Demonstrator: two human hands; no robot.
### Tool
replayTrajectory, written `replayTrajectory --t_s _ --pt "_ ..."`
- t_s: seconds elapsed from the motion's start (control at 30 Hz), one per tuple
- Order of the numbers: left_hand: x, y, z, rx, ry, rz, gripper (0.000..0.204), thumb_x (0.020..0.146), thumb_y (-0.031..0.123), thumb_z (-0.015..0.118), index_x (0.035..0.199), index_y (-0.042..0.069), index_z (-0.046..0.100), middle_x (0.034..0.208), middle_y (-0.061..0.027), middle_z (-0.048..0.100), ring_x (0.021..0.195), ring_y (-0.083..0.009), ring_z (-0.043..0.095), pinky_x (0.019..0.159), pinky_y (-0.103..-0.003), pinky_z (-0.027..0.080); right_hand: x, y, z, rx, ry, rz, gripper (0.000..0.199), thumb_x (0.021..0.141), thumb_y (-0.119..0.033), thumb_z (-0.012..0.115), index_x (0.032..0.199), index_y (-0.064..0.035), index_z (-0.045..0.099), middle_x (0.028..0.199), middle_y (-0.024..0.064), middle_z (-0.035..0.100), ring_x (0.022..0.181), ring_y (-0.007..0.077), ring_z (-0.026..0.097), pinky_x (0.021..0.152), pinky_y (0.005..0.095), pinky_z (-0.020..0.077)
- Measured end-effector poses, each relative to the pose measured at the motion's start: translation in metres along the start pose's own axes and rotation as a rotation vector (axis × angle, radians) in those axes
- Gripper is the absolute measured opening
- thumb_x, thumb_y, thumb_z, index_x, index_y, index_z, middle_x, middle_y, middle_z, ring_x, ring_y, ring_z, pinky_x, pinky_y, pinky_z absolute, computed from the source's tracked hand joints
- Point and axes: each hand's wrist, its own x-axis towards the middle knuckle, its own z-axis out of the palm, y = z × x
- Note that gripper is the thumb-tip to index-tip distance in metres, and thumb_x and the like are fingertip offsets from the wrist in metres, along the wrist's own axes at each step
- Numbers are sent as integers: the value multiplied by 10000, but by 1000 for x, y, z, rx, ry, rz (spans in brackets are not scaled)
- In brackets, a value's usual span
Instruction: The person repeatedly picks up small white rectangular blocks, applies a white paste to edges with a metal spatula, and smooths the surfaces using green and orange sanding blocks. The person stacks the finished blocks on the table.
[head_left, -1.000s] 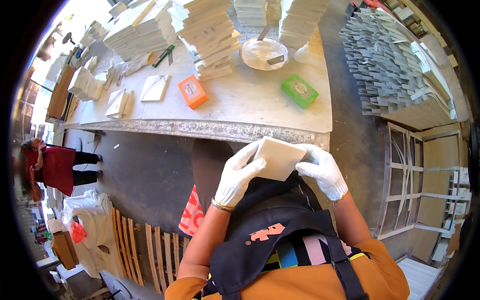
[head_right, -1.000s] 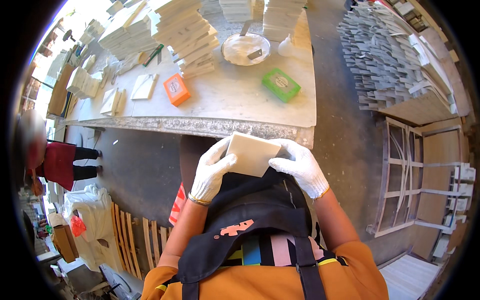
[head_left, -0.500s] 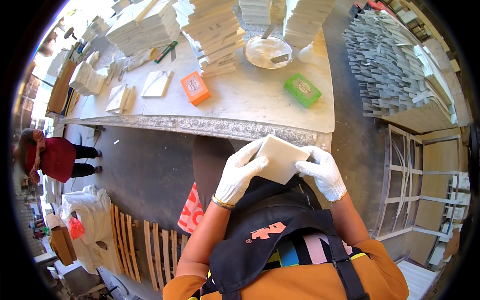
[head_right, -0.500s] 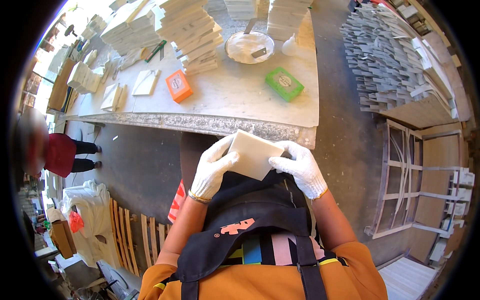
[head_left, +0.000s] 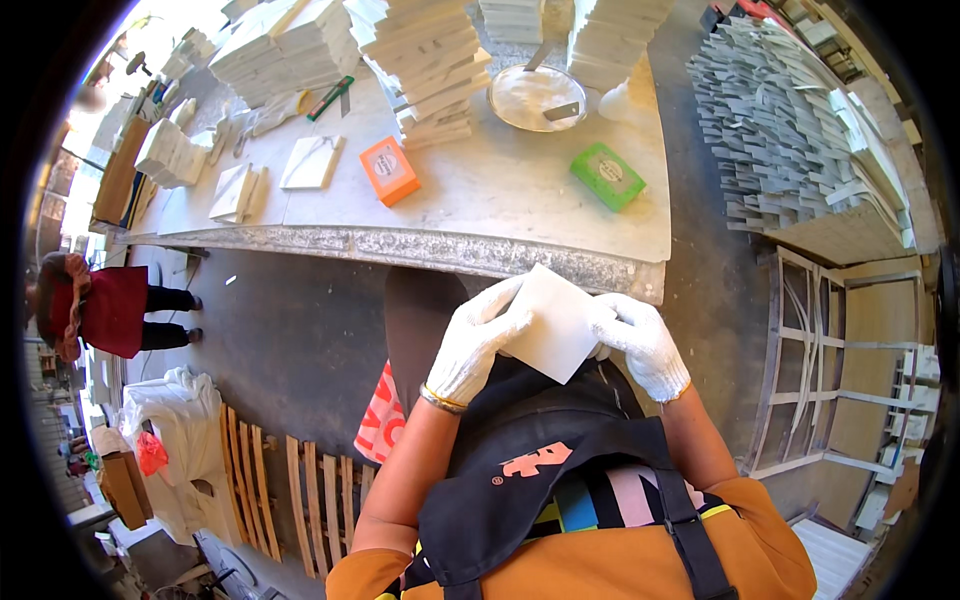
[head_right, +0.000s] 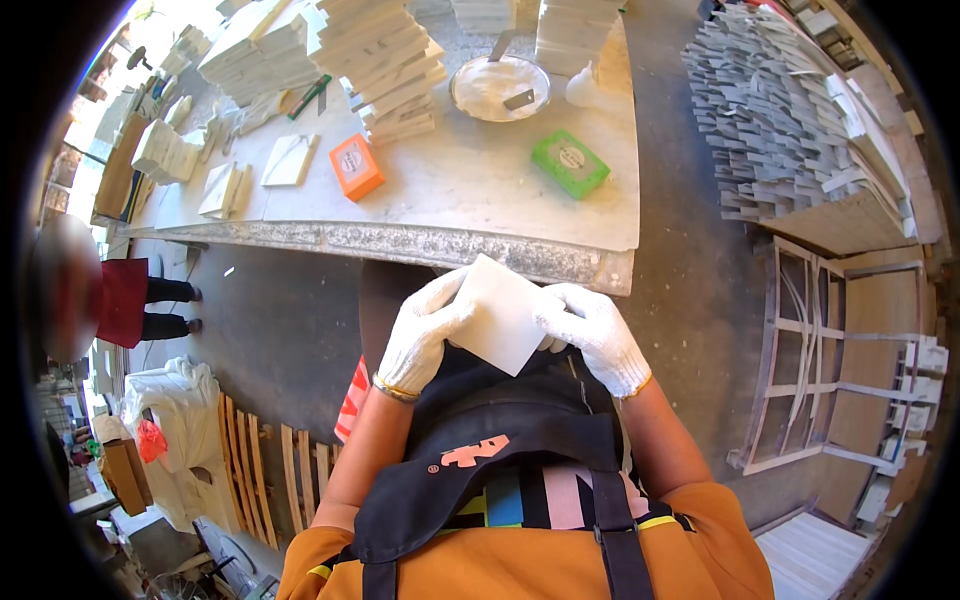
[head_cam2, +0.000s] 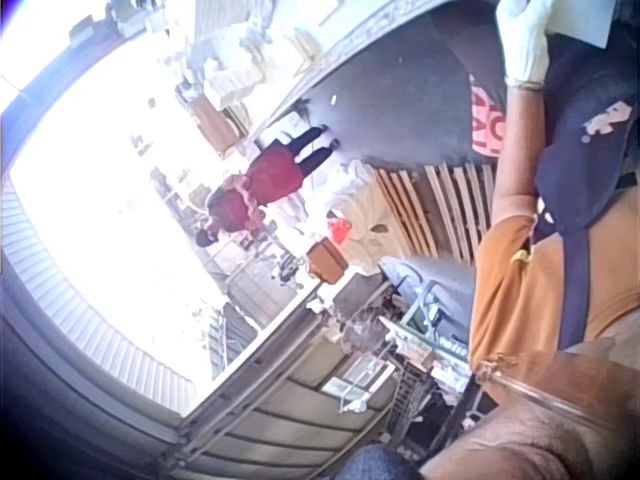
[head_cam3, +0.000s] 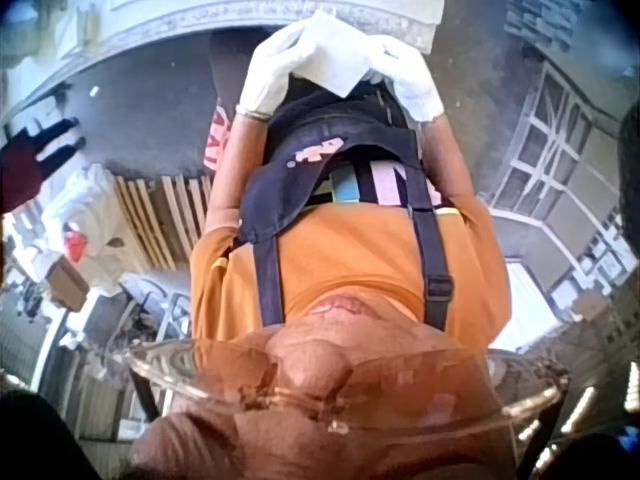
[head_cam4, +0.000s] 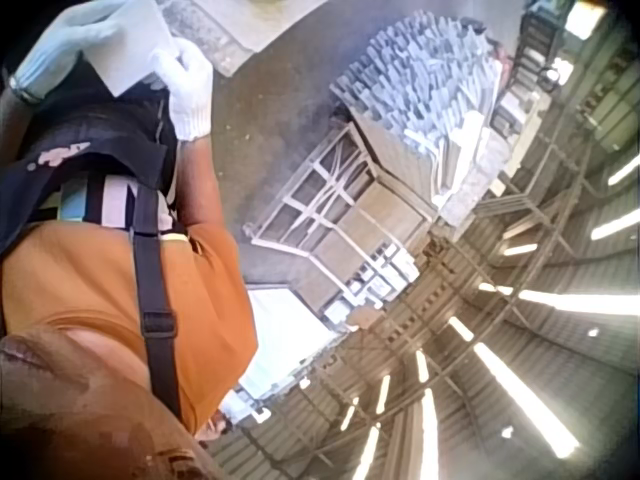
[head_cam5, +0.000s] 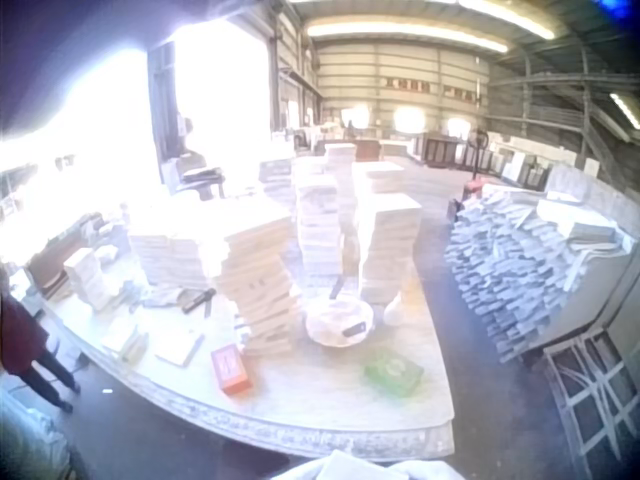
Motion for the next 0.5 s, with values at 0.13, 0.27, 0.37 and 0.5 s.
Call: replayTrajectory --t_s 0.13,0.27,0.37,0.5 --pt "-1 5 3 16 0 -52 630 850 238 756 1361 -67 550 1308 -112 627 1190 -176 568 1030 -296 419 3 5 1 -25 1 -37 379 933 -262 670 1149 49 653 829 47 670 680 98 575 626 240 450" --pt "2 -4 -4 29 55 -12 618 886 279 718 1374 -56 540 1227 -109 653 1019 -144 598 858 -277 470 4 8 2 51 11 -7 354 943 -244 654 1145 47 655 823 58 683 671 105 589 610 236 444" --pt "1 -3 -9 -43 69 -32 629 919 297 680 1413 -46 496 1170 -105 662 894 -125 585 728 -267 455 4 13 2 110 52 -4 331 948 -225 642 1141 43 654 822 66 689 666 106 596 607 234 444" --pt "4 -13 -14 -227 56 -33 661 973 343 610 1466 -52 413 1103 -84 651 818 -132 563 691 -275 451 5 19 3 145 102 -40 321 952 -214 631 1148 39 646 822 70 690 662 101 594 605 229 439"
